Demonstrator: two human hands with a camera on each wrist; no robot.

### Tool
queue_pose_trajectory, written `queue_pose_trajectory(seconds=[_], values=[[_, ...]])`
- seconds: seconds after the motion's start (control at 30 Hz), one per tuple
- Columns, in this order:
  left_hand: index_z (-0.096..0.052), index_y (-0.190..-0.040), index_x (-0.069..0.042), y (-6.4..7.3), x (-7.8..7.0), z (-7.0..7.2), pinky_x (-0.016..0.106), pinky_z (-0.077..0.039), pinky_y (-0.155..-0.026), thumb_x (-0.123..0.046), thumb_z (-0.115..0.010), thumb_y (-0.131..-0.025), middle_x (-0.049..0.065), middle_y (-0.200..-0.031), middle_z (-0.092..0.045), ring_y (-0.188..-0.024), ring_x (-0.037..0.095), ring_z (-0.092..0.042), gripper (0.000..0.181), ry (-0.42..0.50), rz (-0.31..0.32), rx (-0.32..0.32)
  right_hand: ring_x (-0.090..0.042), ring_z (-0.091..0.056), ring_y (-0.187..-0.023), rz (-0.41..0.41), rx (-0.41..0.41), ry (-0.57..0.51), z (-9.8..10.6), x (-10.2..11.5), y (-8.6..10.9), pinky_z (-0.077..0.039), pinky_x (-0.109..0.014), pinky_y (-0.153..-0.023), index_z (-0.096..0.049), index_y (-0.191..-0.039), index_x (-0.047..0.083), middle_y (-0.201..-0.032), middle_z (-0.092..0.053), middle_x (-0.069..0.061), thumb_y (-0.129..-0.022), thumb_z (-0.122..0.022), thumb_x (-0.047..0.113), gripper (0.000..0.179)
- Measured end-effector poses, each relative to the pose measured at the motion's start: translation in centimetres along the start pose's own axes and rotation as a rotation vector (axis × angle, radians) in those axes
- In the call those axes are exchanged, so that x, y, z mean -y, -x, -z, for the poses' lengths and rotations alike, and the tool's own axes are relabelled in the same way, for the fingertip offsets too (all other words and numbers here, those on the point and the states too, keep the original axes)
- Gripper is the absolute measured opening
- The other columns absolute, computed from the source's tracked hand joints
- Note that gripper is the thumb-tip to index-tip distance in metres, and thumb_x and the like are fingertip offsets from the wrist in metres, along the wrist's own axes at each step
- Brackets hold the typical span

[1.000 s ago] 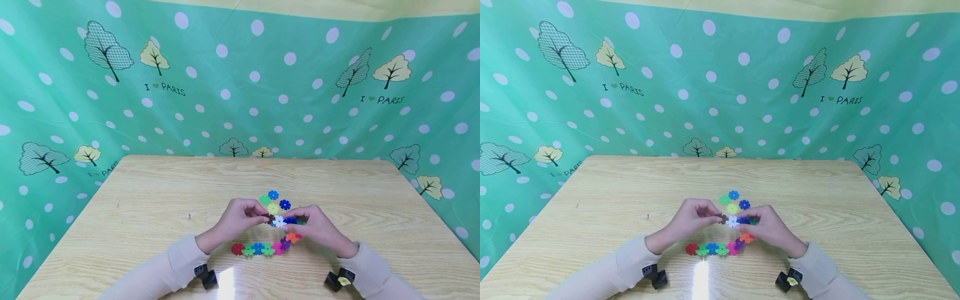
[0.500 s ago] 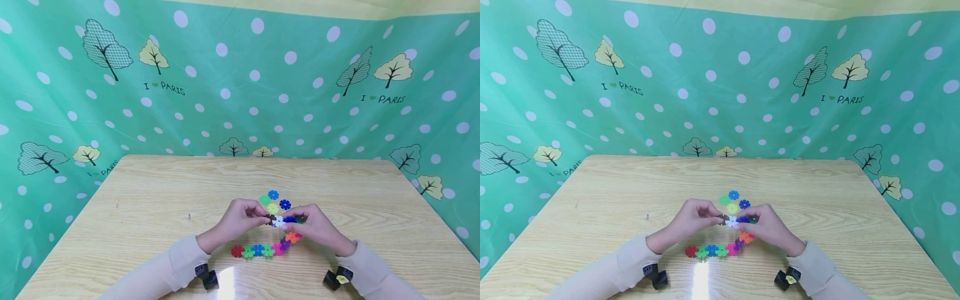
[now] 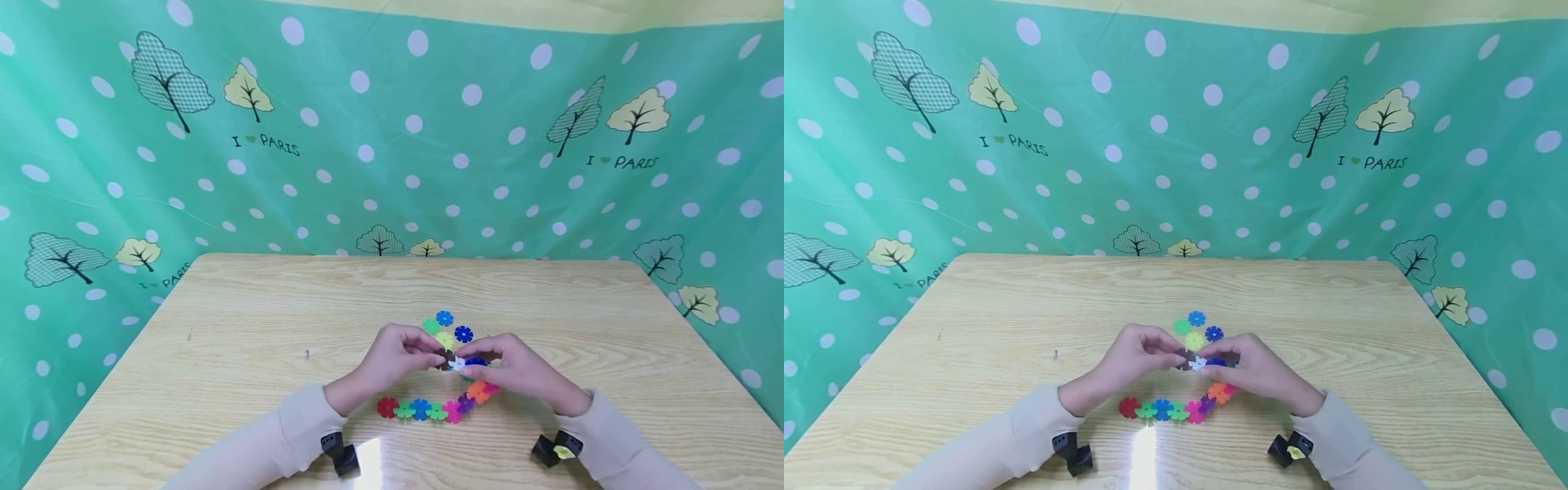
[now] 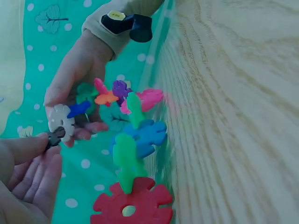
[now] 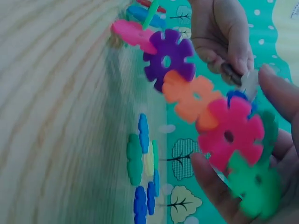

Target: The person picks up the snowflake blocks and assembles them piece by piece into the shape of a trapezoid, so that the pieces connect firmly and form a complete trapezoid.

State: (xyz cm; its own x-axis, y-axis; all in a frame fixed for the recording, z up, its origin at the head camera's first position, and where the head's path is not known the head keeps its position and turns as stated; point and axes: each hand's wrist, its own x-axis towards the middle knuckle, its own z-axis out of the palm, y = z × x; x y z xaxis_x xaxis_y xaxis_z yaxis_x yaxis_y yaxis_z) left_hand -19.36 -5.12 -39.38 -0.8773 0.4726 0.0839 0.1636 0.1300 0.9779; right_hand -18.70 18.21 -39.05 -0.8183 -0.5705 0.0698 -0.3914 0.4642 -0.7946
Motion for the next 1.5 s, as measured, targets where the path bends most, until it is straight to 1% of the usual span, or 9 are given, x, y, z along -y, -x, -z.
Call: queue_pose_trajectory(seconds=[0.17, 0.3, 0.53, 0.63, 0.77, 1.0, 1.23, 1.4, 1.5], values=[[-0.07, -0.094, 0.004, 0.0, 0.0, -0.3, 0.026, -0.057, -0.068, -0.001, -0.071, -0.081, 0.014, -0.086, -0.071, -0.077, 0.026, -0.069, 0.014, 0.048, 0.038, 0.023, -0.008, -0.06, -0.072, 0.018, -0.03, -0.065, -0.4, 0.0, -0.2, -0.053, -0.025, -0.065, -0.072, -0.102, 0.008, -0.09, -0.072, -0.001, -0.09, -0.065, 0.021, 0.019], [-0.07, -0.093, 0.004, -0.1, 0.1, -0.7, 0.027, -0.057, -0.069, -0.002, -0.072, -0.08, 0.014, -0.086, -0.071, -0.074, 0.017, -0.069, 0.015, 0.071, 0.044, 0.021, -0.006, -0.059, -0.069, 0.035, -0.031, -0.131, -0.6, 0.1, -0.4, -0.053, -0.024, -0.061, -0.072, -0.097, 0.005, -0.088, -0.071, -0.003, -0.09, -0.065, 0.016, 0.015], [-0.07, -0.093, 0.002, -0.7, 0.6, -0.2, 0.032, -0.057, -0.07, -0.005, -0.073, -0.08, 0.011, -0.085, -0.071, -0.075, 0.017, -0.069, 0.014, 0.085, 0.072, 0.061, -0.005, -0.056, -0.064, 0.044, -0.019, -0.169, -0.5, -0.1, -0.4, -0.051, -0.022, -0.056, -0.072, -0.092, 0.004, -0.083, -0.07, -0.006, -0.09, -0.064, 0.013, 0.012], [-0.07, -0.095, 0.0, -1.2, 1.1, 0.6, 0.033, -0.057, -0.071, -0.007, -0.073, -0.081, 0.01, -0.087, -0.071, -0.077, 0.018, -0.068, 0.016, 0.053, 0.078, 0.073, -0.005, -0.056, -0.064, 0.046, -0.009, -0.169, -0.4, -0.3, -0.3, -0.051, -0.022, -0.056, -0.072, -0.091, 0.004, -0.084, -0.07, -0.006, -0.09, -0.064, 0.012, 0.012], [-0.069, -0.099, 0.0, -2.0, 1.7, 2.0, 0.029, -0.056, -0.075, -0.007, -0.072, -0.081, 0.009, -0.09, -0.071, -0.081, 0.017, -0.067, 0.02, -0.016, 0.087, 0.051, -0.005, -0.056, -0.064, 0.036, 0.005, -0.165, -0.3, -0.4, -0.3, -0.05, -0.021, -0.055, -0.072, -0.091, 0.005, -0.084, -0.07, -0.005, -0.089, -0.065, 0.013, 0.012], [-0.066, -0.106, -0.001, -3.3, 3.1, 3.8, 0.027, -0.053, -0.082, -0.003, -0.071, -0.08, 0.01, -0.1, -0.069, -0.089, 0.014, -0.064, 0.027, -0.004, 0.206, 0.005, -0.002, -0.052, -0.061, 0.054, 0.05, -0.187, -0.2, -0.7, -0.4, -0.047, -0.019, -0.051, -0.073, -0.091, 0.004, -0.081, -0.07, -0.006, -0.089, -0.065, 0.012, 0.011], [-0.066, -0.11, -0.005, -4.7, 4.1, 4.0, 0.029, -0.051, -0.088, -0.001, -0.071, -0.079, 0.01, -0.107, -0.067, -0.095, 0.016, -0.063, 0.032, -0.011, 0.247, -0.009, 0.0, -0.047, -0.056, 0.074, 0.086, -0.197, 0.0, -1.2, -0.6, -0.042, -0.018, -0.048, -0.073, -0.09, 0.004, -0.072, -0.065, -0.004, -0.09, -0.063, 0.01, 0.012], [-0.068, -0.109, -0.008, -5.8, 4.5, 3.7, 0.028, -0.051, -0.087, -0.002, -0.073, -0.077, 0.005, -0.104, -0.067, -0.095, 0.016, -0.062, 0.033, -0.107, 0.233, -0.019, 0.002, -0.042, -0.053, 0.083, 0.105, -0.189, 0.1, -1.3, -0.7, -0.038, -0.016, -0.045, -0.073, -0.089, 0.006, -0.066, -0.06, 0.003, -0.09, -0.063, 0.011, 0.011], [-0.069, -0.108, -0.009, -6.3, 4.6, 3.4, 0.028, -0.051, -0.086, -0.002, -0.075, -0.076, 0.005, -0.105, -0.068, -0.095, 0.016, -0.061, 0.034, -0.174, 0.21, -0.015, 0.001, -0.041, -0.053, 0.081, 0.119, -0.202, 0.1, -1.3, -0.7, -0.037, -0.016, -0.045, -0.073, -0.09, 0.004, -0.066, -0.06, 0.002, -0.09, -0.063, 0.01, 0.012]])
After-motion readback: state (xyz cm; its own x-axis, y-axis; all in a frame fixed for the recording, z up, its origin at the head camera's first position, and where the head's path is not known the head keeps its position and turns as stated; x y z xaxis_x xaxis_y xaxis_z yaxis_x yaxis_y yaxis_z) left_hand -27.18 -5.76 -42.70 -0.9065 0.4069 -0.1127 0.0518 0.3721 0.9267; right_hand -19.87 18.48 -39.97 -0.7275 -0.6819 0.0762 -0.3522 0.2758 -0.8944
